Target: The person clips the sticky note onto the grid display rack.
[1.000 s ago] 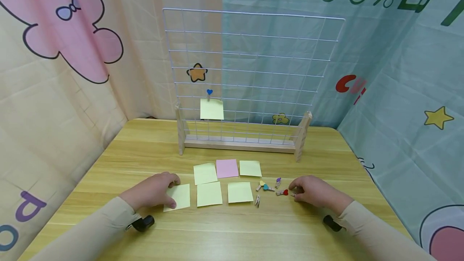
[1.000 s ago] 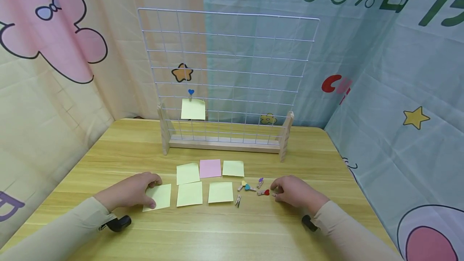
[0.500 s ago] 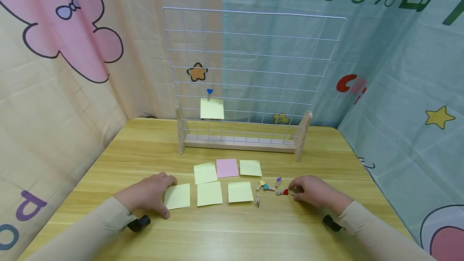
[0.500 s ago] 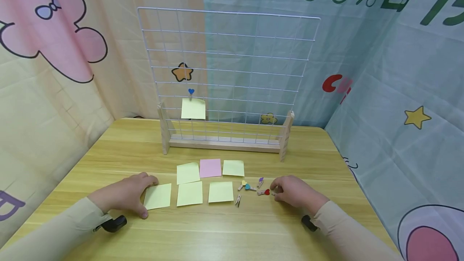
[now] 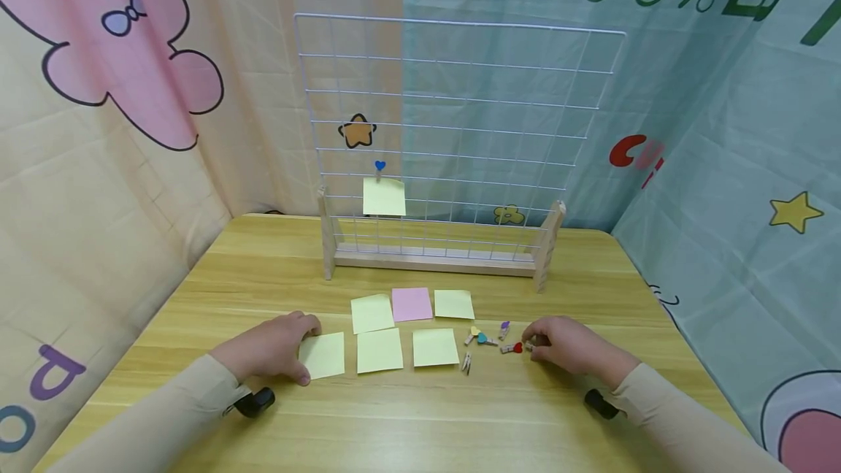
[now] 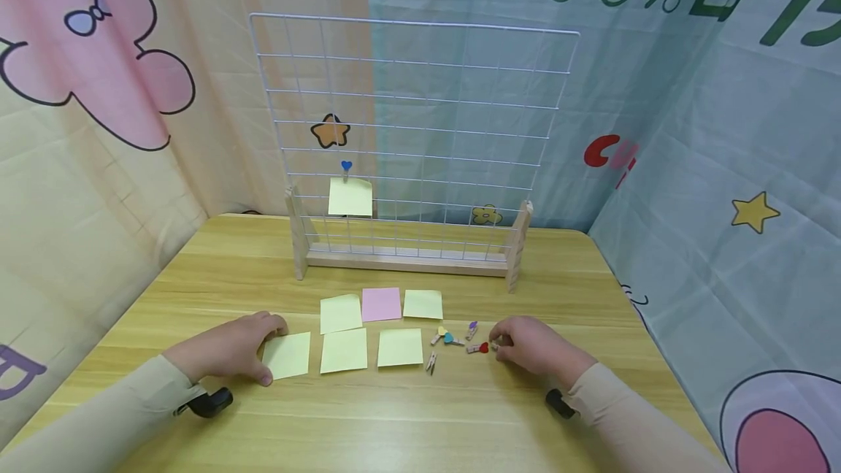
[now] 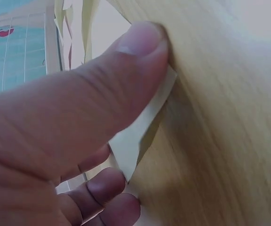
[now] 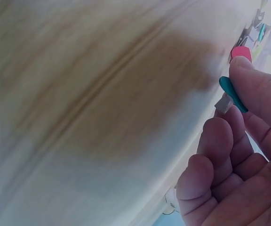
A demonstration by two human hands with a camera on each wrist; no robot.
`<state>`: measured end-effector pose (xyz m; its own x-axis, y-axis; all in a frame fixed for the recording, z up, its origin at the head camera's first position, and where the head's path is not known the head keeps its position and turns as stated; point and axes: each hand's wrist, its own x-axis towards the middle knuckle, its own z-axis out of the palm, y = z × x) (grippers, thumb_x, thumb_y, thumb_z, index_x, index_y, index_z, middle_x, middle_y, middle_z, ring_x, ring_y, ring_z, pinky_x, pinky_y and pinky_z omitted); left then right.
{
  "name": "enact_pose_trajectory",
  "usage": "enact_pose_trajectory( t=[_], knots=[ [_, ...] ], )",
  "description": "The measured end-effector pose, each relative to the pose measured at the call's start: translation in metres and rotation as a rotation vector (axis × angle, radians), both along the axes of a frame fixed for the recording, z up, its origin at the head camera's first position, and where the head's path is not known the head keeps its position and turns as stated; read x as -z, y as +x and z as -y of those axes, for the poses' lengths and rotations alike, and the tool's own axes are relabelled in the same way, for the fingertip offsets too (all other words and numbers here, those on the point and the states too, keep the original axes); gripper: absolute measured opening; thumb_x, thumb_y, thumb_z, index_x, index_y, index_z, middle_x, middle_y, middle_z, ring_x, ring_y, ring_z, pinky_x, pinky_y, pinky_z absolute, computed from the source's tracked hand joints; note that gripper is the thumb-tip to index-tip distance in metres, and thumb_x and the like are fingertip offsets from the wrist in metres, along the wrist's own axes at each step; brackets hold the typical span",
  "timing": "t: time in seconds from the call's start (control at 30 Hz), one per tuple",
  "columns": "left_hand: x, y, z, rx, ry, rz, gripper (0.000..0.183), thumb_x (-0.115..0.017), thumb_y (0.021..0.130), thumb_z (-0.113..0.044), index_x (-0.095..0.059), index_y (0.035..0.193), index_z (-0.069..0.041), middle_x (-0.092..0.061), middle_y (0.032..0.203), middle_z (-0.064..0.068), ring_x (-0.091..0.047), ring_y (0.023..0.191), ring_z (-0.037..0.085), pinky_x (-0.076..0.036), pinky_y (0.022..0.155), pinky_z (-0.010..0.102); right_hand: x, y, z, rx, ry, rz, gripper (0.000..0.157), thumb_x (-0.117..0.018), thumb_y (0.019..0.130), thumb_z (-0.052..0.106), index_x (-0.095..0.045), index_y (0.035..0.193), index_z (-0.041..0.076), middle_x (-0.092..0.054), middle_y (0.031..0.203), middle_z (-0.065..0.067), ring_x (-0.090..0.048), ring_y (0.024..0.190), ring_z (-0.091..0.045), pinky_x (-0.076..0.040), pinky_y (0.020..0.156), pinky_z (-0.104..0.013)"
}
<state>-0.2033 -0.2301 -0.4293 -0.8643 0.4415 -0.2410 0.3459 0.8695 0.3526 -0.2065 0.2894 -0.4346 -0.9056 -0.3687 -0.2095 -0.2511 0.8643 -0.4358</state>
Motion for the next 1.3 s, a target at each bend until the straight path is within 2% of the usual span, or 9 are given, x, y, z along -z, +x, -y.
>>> enact_pose_trajectory(
  t=[0.37,0.63,0.9,1.0,1.13,1.3],
  knots=[
    [-0.0015,-0.0022,-0.0008,-0.005,0.027,-0.021,0.064,-0.099,0.07,-0.033,-0.062,0.117,-0.01,-0.062,0.106,0.001,-0.055,0.09,0.018,-0.052,0.084,0.041,-0.0019,-0.0005,0.0014,0.011,0.009,0.001,0.021,-0.081,0.093,0.016,-0.077,0.113,0.012,-0.064,0.092,0.005,-0.053,0.081,-0.014,-0.047,0.072,-0.03],
    [-0.0025,-0.0025,0.0014,-0.059,-0.015,-0.037,0.059,-0.095,0.075,-0.042,-0.063,0.115,-0.011,-0.064,0.105,0.003,-0.056,0.086,0.019,-0.053,0.082,0.043,0.0008,-0.0007,0.0015,0.009,0.006,-0.008,0.019,-0.081,0.092,0.016,-0.077,0.111,0.013,-0.064,0.092,0.005,-0.053,0.081,-0.013,-0.047,0.072,-0.03],
    [-0.0022,-0.0022,0.0019,-0.103,-0.053,-0.067,0.056,-0.086,0.083,-0.052,-0.063,0.115,-0.012,-0.067,0.091,-0.001,-0.055,0.077,0.018,-0.051,0.073,0.04,0.0035,0.0,0.0018,0.007,0.008,-0.034,0.009,-0.079,0.093,0.011,-0.075,0.1,0.015,-0.064,0.091,0.006,-0.054,0.082,-0.013,-0.049,0.073,-0.03],
    [-0.0038,-0.001,0.001,-0.118,-0.023,-0.067,0.052,-0.086,0.084,-0.05,-0.066,0.114,-0.014,-0.063,0.085,-0.002,-0.053,0.073,0.017,-0.048,0.069,0.037,0.0034,0.0004,0.0016,0.002,0.003,-0.047,0.008,-0.079,0.094,0.011,-0.073,0.095,0.016,-0.062,0.09,0.006,-0.053,0.082,-0.013,-0.049,0.073,-0.03],
    [-0.0058,0.0005,-0.0005,-0.139,0.036,-0.064,0.033,-0.086,0.086,-0.041,-0.07,0.104,-0.018,-0.06,0.078,-0.004,-0.051,0.068,0.015,-0.043,0.064,0.033,0.0023,0.0012,0.002,0.0,-0.008,-0.051,0.009,-0.078,0.094,0.012,-0.072,0.092,0.018,-0.061,0.09,0.005,-0.053,0.082,-0.013,-0.048,0.073,-0.03],
    [-0.0071,-0.0001,-0.0018,-0.157,0.076,-0.062,0.021,-0.085,0.088,-0.035,-0.072,0.096,-0.02,-0.06,0.077,-0.005,-0.051,0.067,0.015,-0.042,0.062,0.031,0.0031,0.0015,0.0018,0.003,-0.02,-0.049,0.01,-0.078,0.095,0.013,-0.072,0.092,0.02,-0.061,0.089,0.006,-0.053,0.082,-0.013,-0.048,0.073,-0.029]
  ],
)
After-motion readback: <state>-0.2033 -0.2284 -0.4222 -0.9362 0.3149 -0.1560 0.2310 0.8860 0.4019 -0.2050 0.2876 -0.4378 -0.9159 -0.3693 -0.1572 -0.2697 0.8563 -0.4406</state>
